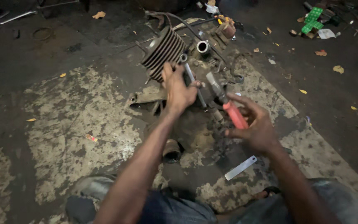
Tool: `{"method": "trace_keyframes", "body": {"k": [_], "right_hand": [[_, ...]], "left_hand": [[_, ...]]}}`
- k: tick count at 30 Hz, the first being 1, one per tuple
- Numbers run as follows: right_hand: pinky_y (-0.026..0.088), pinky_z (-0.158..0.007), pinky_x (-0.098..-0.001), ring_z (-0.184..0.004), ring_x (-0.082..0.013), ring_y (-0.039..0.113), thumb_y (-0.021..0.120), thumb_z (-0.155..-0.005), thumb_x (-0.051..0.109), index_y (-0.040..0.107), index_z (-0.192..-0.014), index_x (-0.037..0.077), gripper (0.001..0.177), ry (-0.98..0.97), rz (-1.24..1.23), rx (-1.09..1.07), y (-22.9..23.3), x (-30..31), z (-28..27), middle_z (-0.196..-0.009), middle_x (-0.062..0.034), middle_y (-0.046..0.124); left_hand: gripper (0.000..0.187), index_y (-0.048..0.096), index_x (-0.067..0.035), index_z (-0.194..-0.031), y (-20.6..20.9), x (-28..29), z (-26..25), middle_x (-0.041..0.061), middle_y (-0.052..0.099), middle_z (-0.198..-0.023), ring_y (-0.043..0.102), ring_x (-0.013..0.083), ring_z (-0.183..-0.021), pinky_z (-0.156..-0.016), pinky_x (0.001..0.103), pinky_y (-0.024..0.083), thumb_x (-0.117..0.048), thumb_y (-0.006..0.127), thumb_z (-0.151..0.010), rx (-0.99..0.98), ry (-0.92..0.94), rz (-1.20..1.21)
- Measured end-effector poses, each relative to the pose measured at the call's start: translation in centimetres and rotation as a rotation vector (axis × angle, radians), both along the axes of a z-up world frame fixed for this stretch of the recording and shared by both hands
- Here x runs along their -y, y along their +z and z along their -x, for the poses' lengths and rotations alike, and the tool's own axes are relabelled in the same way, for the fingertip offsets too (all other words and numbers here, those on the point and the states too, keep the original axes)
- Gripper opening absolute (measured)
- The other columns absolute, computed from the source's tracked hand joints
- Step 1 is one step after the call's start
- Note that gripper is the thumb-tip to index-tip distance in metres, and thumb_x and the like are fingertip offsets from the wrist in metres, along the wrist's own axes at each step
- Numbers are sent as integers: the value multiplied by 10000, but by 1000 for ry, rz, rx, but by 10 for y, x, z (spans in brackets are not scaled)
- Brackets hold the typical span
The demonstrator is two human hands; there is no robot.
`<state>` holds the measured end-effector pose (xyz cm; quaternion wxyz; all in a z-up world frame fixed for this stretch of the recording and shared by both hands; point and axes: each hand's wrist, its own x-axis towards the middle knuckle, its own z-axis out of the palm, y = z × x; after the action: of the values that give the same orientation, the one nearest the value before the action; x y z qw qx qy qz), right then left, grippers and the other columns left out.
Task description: The person is sitting on the floor and using a wrench and pliers to tighten and adjust bolts on a small engine block. They repeatedly switch between tools to work on different fasteners.
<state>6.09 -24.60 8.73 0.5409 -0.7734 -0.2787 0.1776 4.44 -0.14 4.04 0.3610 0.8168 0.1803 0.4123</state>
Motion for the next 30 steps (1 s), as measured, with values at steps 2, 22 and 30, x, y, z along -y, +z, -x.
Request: {"method": "trace_keyframes", "body": {"k": [2,22,30], "right_hand": [[624,-740,-348,-1069,-202,703,800,-594,-135,537,-1461,210,970,-69,-54,-54,11,-8,-4,-1305,-71,672],[503,-469,-285,-659,-149,657,759,-630,-171,501,-1527,205,1006,-259,-225,-146,-20,12,-25,-990,-109,666],[499,-481,-270,-680,-129,655,774,-606,-174,494,-1526,184,1026,-216,-279,-109,-32,11,-26,-990,-113,668]], "left_hand": [[333,673,6,-901,-9,-3,4,170,522,-1098,531,350,-1068,-921,436,481,-144,857,-667,37,-22,90],[178,662,-26,-797,-12,6,41,111,478,-1239,491,269,-1184,-968,404,525,-27,804,-690,46,66,239],[349,630,35,-971,-12,23,28,133,480,-1232,526,309,-1155,-978,433,488,-30,798,-672,218,35,238]]}}
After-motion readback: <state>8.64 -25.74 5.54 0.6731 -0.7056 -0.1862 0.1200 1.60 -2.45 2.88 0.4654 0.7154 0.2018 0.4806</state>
